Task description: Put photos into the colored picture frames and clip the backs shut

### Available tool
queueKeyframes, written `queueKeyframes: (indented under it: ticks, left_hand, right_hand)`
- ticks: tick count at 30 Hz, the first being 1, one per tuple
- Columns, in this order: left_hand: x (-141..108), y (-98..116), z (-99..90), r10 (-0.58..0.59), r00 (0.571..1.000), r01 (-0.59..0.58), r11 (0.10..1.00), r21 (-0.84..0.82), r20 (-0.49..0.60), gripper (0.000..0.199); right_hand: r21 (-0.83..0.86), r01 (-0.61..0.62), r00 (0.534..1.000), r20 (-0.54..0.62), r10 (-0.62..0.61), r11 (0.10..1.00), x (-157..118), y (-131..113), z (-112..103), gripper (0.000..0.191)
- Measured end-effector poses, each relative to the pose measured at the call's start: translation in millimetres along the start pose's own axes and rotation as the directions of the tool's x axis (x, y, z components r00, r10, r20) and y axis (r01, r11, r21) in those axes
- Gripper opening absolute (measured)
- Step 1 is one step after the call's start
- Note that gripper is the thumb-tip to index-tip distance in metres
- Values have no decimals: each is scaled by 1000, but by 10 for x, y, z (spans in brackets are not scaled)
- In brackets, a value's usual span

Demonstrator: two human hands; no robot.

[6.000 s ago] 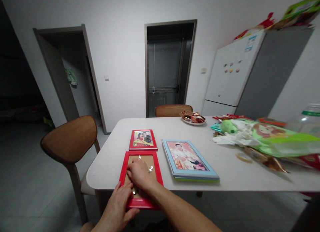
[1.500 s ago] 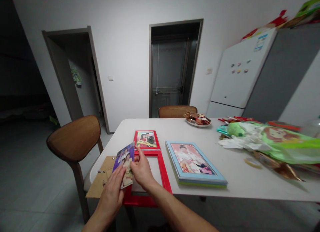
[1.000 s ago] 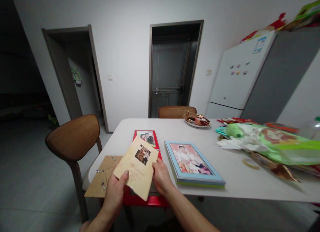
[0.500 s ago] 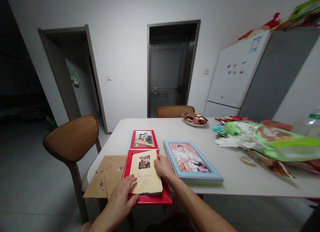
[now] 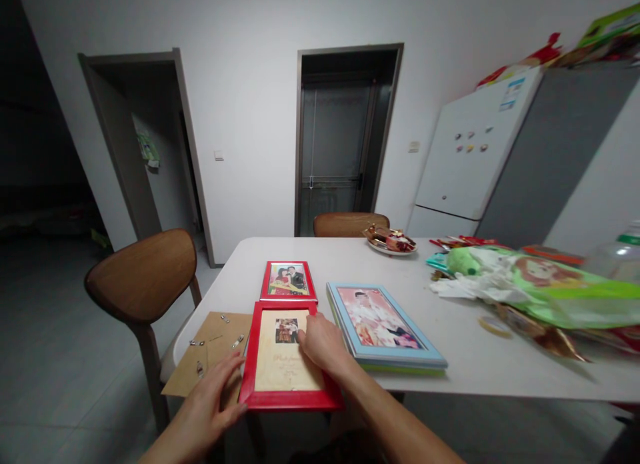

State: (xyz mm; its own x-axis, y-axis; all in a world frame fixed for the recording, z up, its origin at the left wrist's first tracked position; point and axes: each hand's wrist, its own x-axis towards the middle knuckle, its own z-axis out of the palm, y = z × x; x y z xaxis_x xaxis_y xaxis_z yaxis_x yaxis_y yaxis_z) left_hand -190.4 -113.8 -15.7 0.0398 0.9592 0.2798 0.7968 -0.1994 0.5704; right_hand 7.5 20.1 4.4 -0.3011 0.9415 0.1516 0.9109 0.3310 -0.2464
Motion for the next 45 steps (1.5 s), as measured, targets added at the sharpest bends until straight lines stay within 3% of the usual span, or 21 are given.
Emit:
queueKeyframes:
  ticks: [4, 8, 10, 13, 16, 19, 23, 27, 30, 34, 45]
  left_hand:
    - [-99, -436, -195, -158, 986, 167, 964, 209, -58, 59]
    - [-96, -702, -165, -180, 967, 230, 924, 305, -182, 50]
    - [-79, -738, -135, -157, 964, 218, 927, 304, -213, 43]
    - [-52, -698, -154, -145, 953, 215, 942, 257, -265, 37]
    - [-10, -554, -217, -88, 929, 167, 966, 197, -359, 35]
    - [54, -314, -225, 18, 914, 57, 984, 170, -405, 37]
    - [141, 53, -69, 81, 955, -52, 993, 109, -287, 39]
    - [192, 301, 179, 111, 988, -106, 993, 50, -106, 39]
    - [226, 353, 323, 97, 995, -95, 994, 59, -25, 41]
    - [268, 312, 392, 71, 997, -74, 991, 111, 29, 33]
    - [292, 290, 307, 33, 999, -31, 994, 106, -21, 17]
  right_hand:
    - [180, 265, 964, -59, -259, 947, -157, -362, -12, 34]
    - [222, 484, 868, -1, -496, 847, -369, -872, 116, 40]
    - [185, 503, 859, 3, -513, 844, -424, -1044, 195, 47]
    - [235, 449, 889, -25, -457, 862, -422, -1133, 237, 42]
    - [370, 411, 909, -98, -405, 833, -400, -1062, 137, 37]
    - [410, 439, 898, -185, -399, 799, -431, -866, -52, 34]
    - [410, 429, 903, -174, -392, 805, -550, -435, -234, 32]
    - [357, 357, 933, -101, -344, 863, -667, -7, -235, 33]
    - [321, 328, 944, -80, -320, 888, -693, 162, -171, 35]
    - [268, 307, 952, -95, -292, 913, -637, 195, -67, 36]
    - [155, 371, 929, -78, -363, 916, -541, 140, 69, 30]
